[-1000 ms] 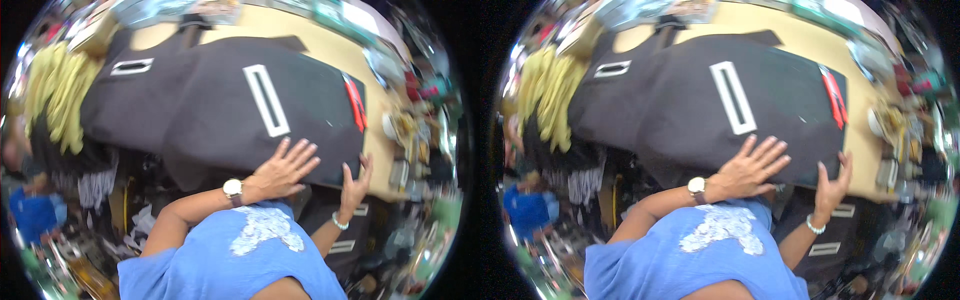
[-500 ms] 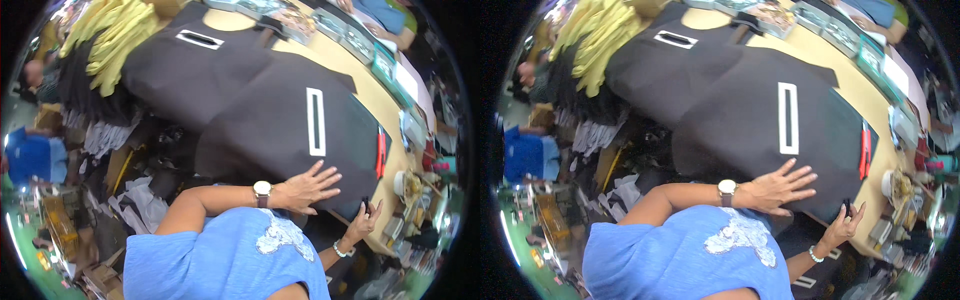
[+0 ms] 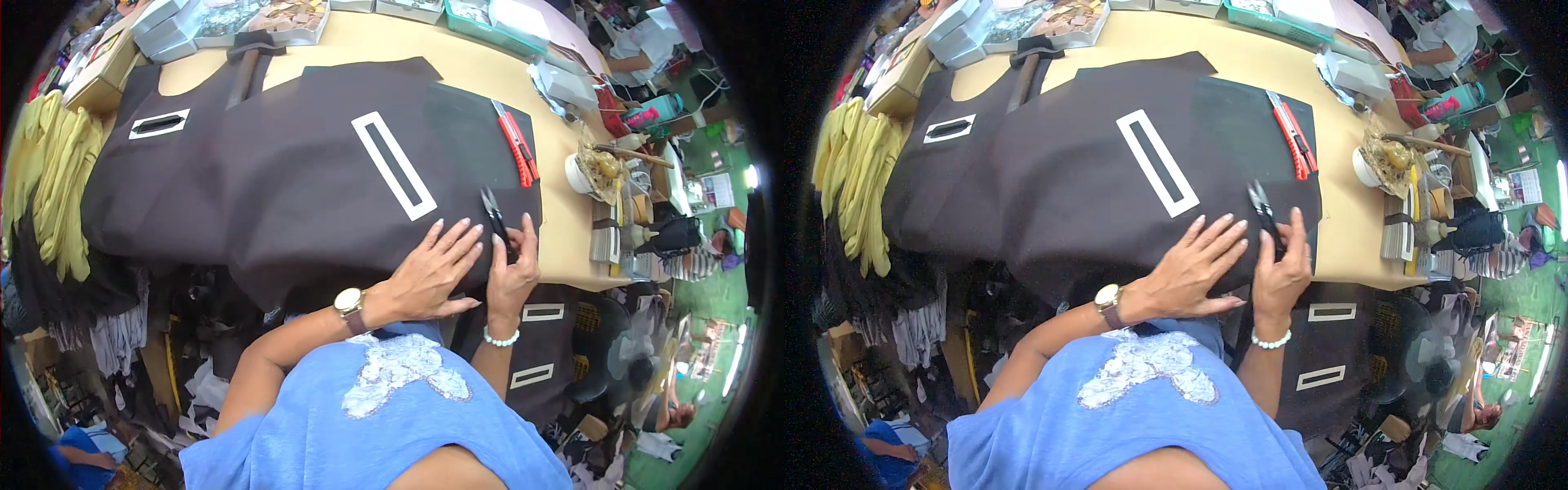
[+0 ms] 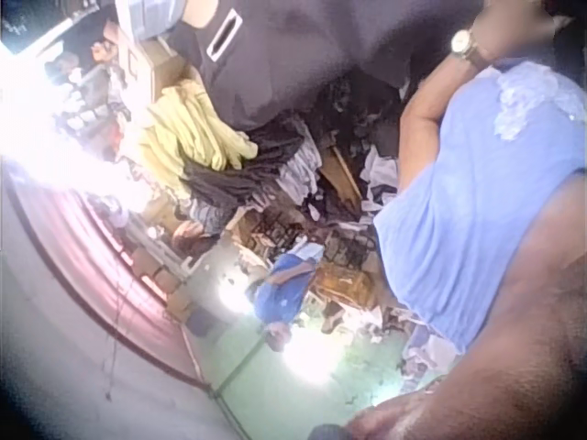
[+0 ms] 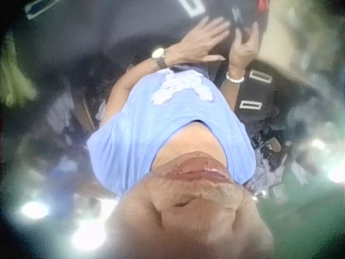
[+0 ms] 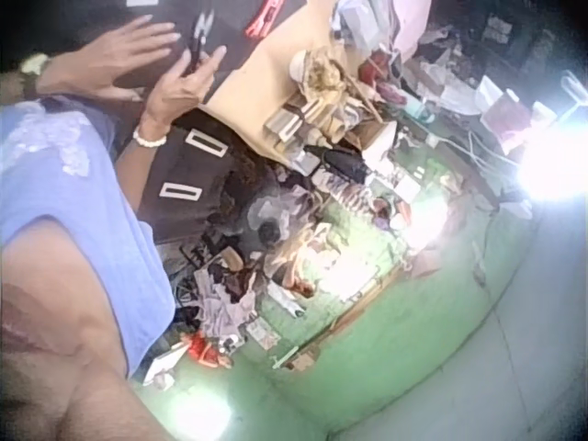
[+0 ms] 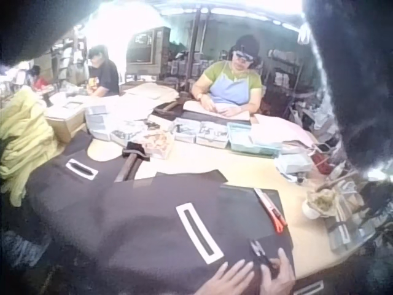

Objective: The person cuts a rectangular slot in a piece of leather using a metal template and a utility knife, trims the corners with snips, applies adhesive to the edges, folds them over, and flattens the folds with a hammer.

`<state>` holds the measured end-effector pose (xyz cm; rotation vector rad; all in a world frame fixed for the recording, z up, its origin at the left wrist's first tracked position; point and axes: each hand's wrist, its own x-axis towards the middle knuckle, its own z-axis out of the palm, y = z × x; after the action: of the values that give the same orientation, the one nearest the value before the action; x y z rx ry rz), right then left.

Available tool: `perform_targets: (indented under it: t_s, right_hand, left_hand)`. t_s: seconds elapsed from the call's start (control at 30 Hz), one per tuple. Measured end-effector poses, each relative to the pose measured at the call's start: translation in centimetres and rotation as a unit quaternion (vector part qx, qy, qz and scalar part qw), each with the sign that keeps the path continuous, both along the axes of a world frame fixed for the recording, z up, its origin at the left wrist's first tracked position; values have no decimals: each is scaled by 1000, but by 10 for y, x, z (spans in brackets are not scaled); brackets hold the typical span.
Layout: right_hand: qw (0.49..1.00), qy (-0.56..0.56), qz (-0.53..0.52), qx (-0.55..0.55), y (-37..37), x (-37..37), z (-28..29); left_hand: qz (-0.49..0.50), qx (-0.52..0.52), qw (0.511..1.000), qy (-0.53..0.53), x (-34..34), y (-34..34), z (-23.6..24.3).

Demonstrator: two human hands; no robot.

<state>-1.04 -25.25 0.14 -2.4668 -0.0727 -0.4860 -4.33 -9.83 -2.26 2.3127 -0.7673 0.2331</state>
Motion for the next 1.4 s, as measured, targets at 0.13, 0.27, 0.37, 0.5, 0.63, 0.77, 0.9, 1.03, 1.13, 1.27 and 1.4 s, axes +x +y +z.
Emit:
perform_targets:
  t_s: [0.13,0.27,0.37,0.5,0.63,0.77,0.9,1.03,1.13,1.27,1.4]
  right_hand:
    - [999,-33,5,-16,-16,30,9]
    - [994,-56,5,-96,-25,109,17]
    - [989,60,33,-128,-30,159,7]
    - [973,181,90,-109,-33,181,3]
    - [983,43,145,-105,-52,187,-6]
    - [985,116,125,19,9,129,45]
    - [955,127,232,138,64,69,46]
    - [954,68,291,27,77,55,24]
    - [949,61,310,17,81,48,19]
    - [949,42,313,-12,82,46,14]
    - [946,38,322,-19,85,48,14]
  left_hand:
    - [130,-15,991,-38,14,52,25]
    - [270,4,962,-38,47,107,12]
    - [300,36,952,-46,58,125,7]
    - [289,44,956,-11,55,122,-2]
    - [285,39,958,-12,59,112,-10]
    - [302,51,952,-8,56,109,-12]
    - [303,45,952,7,55,111,-11]
    - [320,59,946,8,57,109,-9]
    - [315,58,947,21,58,108,-6]
    - [319,58,946,23,57,107,-6]
    - [317,58,946,27,56,108,-4]
